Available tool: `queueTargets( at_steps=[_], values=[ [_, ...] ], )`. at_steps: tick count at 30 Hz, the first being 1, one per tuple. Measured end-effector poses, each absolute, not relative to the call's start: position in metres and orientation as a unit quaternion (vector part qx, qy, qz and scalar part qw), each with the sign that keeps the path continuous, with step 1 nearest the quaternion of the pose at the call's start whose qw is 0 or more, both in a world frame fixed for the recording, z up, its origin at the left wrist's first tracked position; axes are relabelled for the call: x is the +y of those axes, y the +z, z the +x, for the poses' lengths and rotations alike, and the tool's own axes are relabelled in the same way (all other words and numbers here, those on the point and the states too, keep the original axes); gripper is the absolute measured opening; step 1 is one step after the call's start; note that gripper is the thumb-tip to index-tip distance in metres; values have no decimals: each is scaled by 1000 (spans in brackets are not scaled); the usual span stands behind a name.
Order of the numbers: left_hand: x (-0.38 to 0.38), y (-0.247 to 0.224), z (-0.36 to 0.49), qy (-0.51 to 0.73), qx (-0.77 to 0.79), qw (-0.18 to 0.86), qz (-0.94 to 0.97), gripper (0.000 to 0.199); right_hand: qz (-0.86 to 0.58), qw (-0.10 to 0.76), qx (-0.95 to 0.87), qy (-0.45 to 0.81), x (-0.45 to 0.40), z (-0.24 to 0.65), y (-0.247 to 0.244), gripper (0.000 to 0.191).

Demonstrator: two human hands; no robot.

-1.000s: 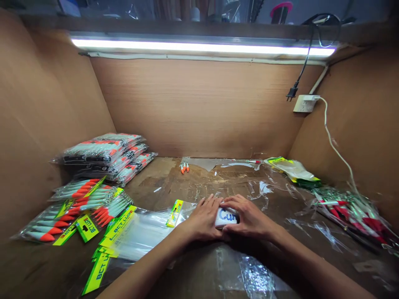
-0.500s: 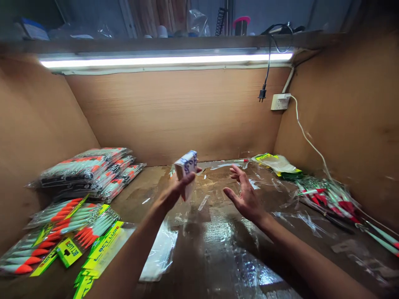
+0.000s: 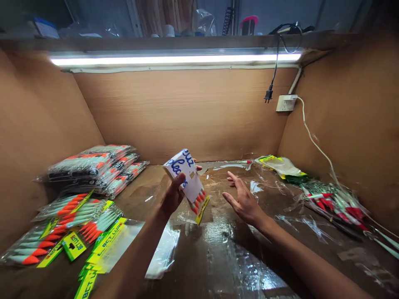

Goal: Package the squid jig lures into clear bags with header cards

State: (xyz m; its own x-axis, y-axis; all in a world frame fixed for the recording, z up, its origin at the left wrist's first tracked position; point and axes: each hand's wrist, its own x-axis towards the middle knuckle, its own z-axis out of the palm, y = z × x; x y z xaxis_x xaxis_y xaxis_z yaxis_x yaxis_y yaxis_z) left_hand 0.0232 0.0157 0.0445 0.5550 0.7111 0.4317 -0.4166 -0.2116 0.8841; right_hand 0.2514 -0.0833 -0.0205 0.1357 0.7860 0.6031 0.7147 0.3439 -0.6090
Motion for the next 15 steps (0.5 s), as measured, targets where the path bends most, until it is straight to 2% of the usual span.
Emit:
queueTargets(
  at_steps=[4,9,12,15],
  values=[
    [9,28,27,376,89,734,559,74,-569,490,-655,86,-83,253,-26,59],
    [2,-1,32,274,55,822,496,78,-506,526,-644,229,-76,249,-26,64],
    [3,-14,33,219,34,845,487,82,-425,550,-630,346,-61,235,-3,71],
    [5,-21,32,197,7,851,486,90,-384,530,-629,420,-43,215,35,83]
  ],
)
